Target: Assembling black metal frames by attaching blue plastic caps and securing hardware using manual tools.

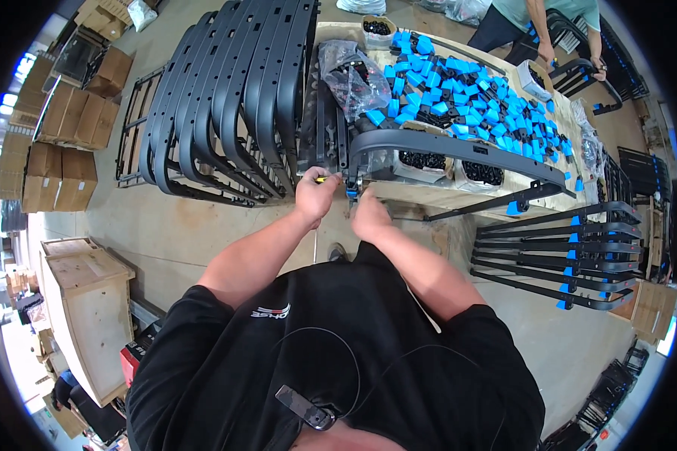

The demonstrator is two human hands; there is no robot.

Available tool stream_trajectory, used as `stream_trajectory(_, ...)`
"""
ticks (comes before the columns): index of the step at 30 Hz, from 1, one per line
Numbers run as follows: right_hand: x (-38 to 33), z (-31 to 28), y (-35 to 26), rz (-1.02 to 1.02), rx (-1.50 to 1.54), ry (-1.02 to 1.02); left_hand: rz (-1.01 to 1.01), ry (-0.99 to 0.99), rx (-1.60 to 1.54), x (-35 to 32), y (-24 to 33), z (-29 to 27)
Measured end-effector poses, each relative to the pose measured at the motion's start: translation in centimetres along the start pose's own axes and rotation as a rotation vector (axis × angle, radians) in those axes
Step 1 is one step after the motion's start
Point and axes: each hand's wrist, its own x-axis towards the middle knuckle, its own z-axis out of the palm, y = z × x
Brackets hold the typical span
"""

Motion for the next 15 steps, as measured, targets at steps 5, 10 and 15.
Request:
stream_trajectory(5,-2.6,-3.8,-3.0,0.144,0.548,-0.253,0.26,0.069,0.096,0.9,-1.8,-0.3)
stream_trajectory(10,-0.2,-0.1,0.1,-0.074,0.043,0.107,0.235,0.041,0.044,0.7,-1.5,0.1)
stream_trajectory(15,-0.2,-0.2,-0.1,-0.043,0.265,0.003,0.216,0.109,0.078,0.5,-1.8,0.1)
